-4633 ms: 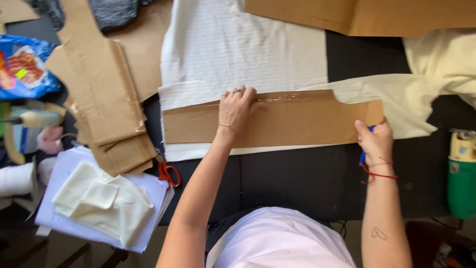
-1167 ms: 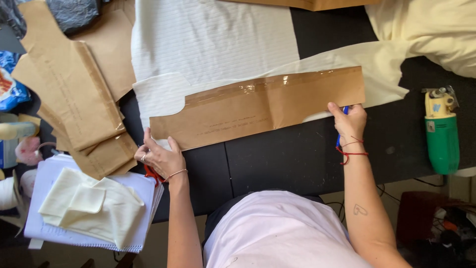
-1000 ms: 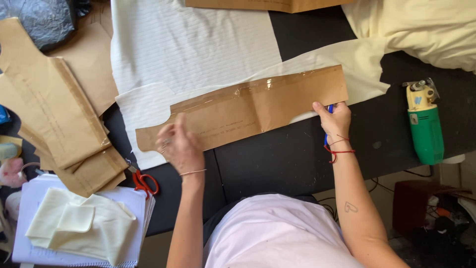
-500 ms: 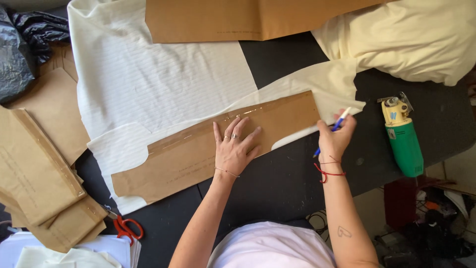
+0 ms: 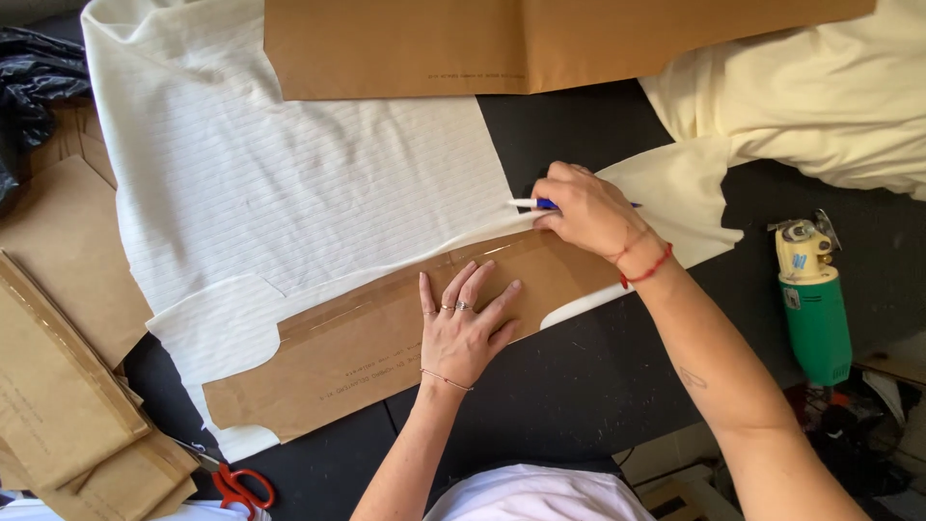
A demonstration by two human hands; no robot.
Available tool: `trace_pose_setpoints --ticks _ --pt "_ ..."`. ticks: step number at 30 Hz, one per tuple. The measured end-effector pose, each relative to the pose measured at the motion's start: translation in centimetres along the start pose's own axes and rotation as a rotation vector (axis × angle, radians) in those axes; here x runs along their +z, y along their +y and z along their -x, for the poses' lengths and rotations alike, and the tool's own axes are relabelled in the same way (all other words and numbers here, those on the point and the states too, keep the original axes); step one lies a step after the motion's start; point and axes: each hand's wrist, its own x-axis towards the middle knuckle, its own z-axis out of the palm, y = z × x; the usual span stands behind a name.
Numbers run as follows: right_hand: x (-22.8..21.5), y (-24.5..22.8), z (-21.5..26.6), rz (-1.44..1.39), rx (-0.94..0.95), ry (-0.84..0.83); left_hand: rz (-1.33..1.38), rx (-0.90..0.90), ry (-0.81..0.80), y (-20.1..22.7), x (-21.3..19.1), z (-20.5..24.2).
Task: The person places a cardboard pattern on a white fabric, traces its outline with a blue pen, and then uses a green electric rotary cutter to cut the fabric along the marked lines. The person also handles a roll of tape and a stack of folded fabric pieces.
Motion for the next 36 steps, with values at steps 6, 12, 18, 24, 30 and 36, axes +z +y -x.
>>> trace_pose_setpoints --ticks 6,12,18,24,30,36 --pt "2.6 -0.2 4.1 0.113 -0.224 0.386 -0.002 -0.018 0.015 -0.2 0.0 -0.5" --pt "4.3 -0.4 5.5 0.102 -0.231 0.608 -0.006 -0.024 0.025 -0.2 0.5 -0.7" --pt "2.8 -1.4 3.1 0.073 -0.118 0.761 -0.002 -0.020 0.026 0.0 0.0 -1.0" --pt "3.4 0.9 3.4 -0.051 -0.078 0.679 -0.006 -0.020 0.026 0.1 -0.2 -0.8" --pt "2.9 1.0 6.0 -0.123 -0.202 0.638 -0.018 -0.008 0.056 0.0 0.3 -0.3" --pt "4.2 1.9 6.7 -0.014 -0.146 0.684 -0.005 0.003 0.089 -0.1 0.6 0.2"
